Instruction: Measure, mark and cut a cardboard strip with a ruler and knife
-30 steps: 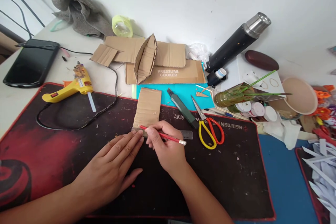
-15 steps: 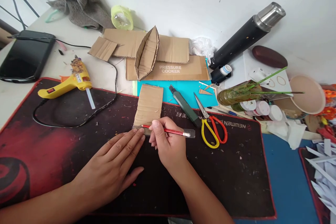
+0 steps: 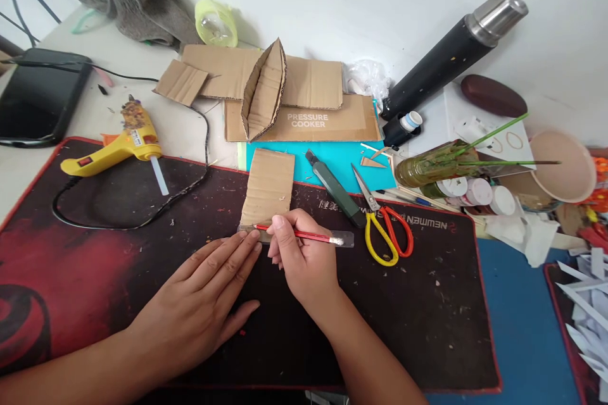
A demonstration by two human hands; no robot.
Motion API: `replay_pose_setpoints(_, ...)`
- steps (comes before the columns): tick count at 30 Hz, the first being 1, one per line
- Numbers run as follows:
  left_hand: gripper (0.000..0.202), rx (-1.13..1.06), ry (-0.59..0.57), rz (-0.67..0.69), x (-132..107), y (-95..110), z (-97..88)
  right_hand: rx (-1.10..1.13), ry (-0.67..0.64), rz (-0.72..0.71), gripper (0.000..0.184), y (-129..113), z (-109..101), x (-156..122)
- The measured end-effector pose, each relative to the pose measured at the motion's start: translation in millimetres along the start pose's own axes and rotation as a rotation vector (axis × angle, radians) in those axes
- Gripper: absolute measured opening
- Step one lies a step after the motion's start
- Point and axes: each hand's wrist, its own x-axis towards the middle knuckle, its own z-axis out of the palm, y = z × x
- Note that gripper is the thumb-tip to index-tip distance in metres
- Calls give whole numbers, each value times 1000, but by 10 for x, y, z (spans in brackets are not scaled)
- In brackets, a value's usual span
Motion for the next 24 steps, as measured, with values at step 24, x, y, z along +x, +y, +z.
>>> replay_pose_setpoints(24,60,-11,6,-2,28,-1,-11,27,-6,0,35,20,-5,-2)
